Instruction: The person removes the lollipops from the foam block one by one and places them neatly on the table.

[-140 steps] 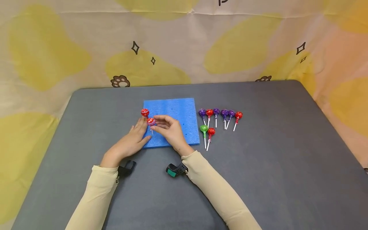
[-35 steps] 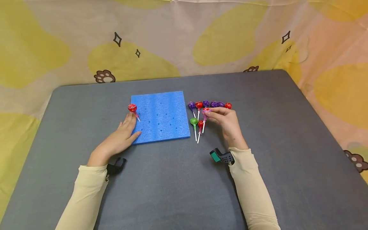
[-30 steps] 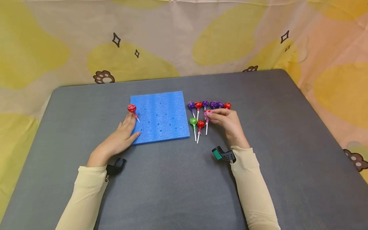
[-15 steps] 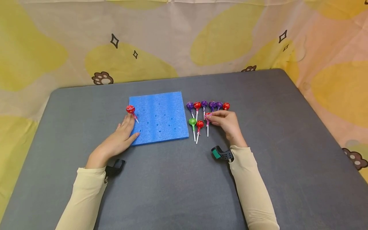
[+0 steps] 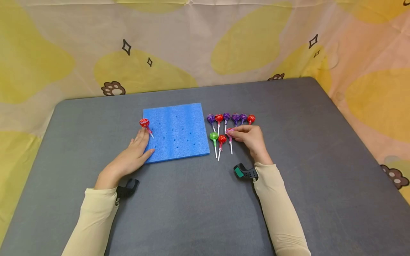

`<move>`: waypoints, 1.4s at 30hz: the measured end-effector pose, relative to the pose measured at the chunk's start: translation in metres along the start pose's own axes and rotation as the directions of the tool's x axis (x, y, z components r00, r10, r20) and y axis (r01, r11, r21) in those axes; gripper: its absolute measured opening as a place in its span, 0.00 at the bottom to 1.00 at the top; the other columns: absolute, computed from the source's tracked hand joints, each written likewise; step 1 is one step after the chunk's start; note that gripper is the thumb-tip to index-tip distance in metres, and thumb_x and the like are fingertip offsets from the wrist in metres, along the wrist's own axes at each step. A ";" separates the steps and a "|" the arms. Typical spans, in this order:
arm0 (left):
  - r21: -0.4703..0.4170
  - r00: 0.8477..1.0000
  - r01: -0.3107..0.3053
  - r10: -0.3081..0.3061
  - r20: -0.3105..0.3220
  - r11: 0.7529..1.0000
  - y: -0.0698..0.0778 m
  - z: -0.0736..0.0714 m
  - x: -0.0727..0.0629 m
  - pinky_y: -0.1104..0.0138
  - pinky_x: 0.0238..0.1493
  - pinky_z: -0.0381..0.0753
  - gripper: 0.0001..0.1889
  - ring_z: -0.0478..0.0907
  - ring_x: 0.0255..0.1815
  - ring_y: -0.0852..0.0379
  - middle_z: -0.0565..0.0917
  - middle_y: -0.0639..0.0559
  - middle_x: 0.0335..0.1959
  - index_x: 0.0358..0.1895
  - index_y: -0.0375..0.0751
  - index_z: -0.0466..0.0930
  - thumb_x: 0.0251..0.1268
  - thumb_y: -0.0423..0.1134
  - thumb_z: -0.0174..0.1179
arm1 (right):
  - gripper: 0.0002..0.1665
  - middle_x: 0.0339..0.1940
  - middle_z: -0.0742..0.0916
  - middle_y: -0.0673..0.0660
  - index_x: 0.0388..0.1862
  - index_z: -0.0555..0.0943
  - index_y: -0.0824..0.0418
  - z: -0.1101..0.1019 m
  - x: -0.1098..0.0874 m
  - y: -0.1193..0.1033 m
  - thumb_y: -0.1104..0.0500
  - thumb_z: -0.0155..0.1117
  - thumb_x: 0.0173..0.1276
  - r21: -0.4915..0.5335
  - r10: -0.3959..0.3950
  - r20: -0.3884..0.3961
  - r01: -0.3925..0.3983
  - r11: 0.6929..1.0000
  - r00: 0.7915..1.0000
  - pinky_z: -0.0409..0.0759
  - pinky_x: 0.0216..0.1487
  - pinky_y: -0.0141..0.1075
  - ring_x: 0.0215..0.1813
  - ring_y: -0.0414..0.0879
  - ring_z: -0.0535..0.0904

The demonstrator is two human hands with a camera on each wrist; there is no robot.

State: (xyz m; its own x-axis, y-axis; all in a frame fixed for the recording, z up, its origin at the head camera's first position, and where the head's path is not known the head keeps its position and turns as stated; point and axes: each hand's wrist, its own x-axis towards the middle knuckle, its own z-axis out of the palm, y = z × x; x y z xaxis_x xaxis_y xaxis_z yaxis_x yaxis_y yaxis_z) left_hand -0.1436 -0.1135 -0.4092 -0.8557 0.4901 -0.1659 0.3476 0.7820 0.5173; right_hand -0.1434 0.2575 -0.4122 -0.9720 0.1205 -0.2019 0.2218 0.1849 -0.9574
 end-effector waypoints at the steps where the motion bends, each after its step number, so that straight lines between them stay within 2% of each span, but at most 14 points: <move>1: 0.000 1.000 0.000 0.000 -0.001 1.000 0.000 0.000 0.000 0.43 0.69 0.37 0.36 0.32 0.74 0.38 0.36 0.32 0.74 0.72 0.24 0.37 0.75 0.45 0.42 | 0.21 0.27 0.86 0.45 0.46 0.79 0.80 0.001 0.000 0.000 0.65 0.70 0.58 0.001 -0.010 -0.003 0.010 1.000 1.000 0.81 0.36 0.29 0.31 0.35 0.82; 5: 0.003 1.000 0.003 -0.003 -0.001 1.000 -0.001 0.000 0.000 0.44 0.69 0.37 0.36 0.32 0.74 0.38 0.36 0.32 0.74 0.72 0.24 0.37 0.75 0.44 0.42 | 0.21 0.27 0.86 0.45 0.44 0.79 0.80 0.002 0.001 0.002 0.65 0.70 0.58 -0.017 -0.040 -0.013 0.040 0.999 0.999 0.81 0.35 0.28 0.29 0.35 0.82; 13: 0.004 1.000 0.004 -0.004 0.003 1.000 -0.001 0.000 0.000 0.44 0.69 0.37 0.36 0.31 0.74 0.38 0.36 0.32 0.74 0.72 0.24 0.37 0.75 0.45 0.42 | 0.21 0.27 0.85 0.44 0.42 0.83 0.74 0.004 0.002 0.003 0.59 0.74 0.55 -0.184 -0.061 -0.049 0.051 0.982 0.997 0.79 0.32 0.26 0.28 0.34 0.78; 17: -0.011 1.000 -0.008 0.008 -0.015 1.000 0.000 0.000 0.000 0.44 0.69 0.37 0.37 0.31 0.74 0.39 0.37 0.32 0.74 0.72 0.24 0.37 0.74 0.45 0.43 | 0.20 0.28 0.85 0.46 0.41 0.83 0.72 0.005 0.003 0.002 0.58 0.74 0.55 -0.214 -0.059 -0.056 0.046 0.976 0.997 0.79 0.31 0.26 0.28 0.35 0.78; 21: -0.027 0.999 -0.019 0.018 -0.028 0.999 0.000 0.001 0.000 0.44 0.69 0.37 0.38 0.32 0.74 0.38 0.38 0.31 0.74 0.71 0.23 0.38 0.74 0.46 0.44 | 0.19 0.29 0.85 0.47 0.41 0.83 0.73 0.004 0.002 0.002 0.60 0.73 0.55 -0.209 -0.066 -0.047 0.055 0.976 0.997 0.79 0.32 0.26 0.29 0.34 0.78; 28: -0.003 1.000 -0.001 0.001 -0.003 1.000 0.000 0.000 0.000 0.43 0.69 0.38 0.36 0.31 0.74 0.38 0.37 0.32 0.74 0.72 0.24 0.37 0.75 0.44 0.43 | 0.19 0.29 0.85 0.47 0.42 0.82 0.77 0.002 0.002 0.003 0.63 0.72 0.57 -0.168 -0.056 -0.022 0.052 0.984 0.998 0.80 0.33 0.27 0.29 0.34 0.79; 42: -0.003 1.000 0.000 0.000 0.002 1.000 0.000 -0.001 0.000 0.44 0.69 0.38 0.36 0.31 0.74 0.38 0.36 0.33 0.74 0.72 0.24 0.37 0.75 0.44 0.42 | 0.19 0.25 0.86 0.46 0.43 0.79 0.80 -0.006 0.001 0.001 0.65 0.69 0.60 -0.079 -0.061 -0.012 0.060 0.995 0.998 0.82 0.35 0.31 0.29 0.38 0.83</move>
State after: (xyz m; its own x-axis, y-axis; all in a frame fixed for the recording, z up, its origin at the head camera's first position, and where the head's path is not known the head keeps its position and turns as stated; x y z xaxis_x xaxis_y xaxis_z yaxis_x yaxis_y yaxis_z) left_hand -0.1437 -0.1137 -0.4084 -0.8553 0.4904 -0.1675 0.3459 0.7810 0.5200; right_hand -0.1437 0.2639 -0.4116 -0.9826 0.1209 -0.1407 0.1688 0.2678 -0.9486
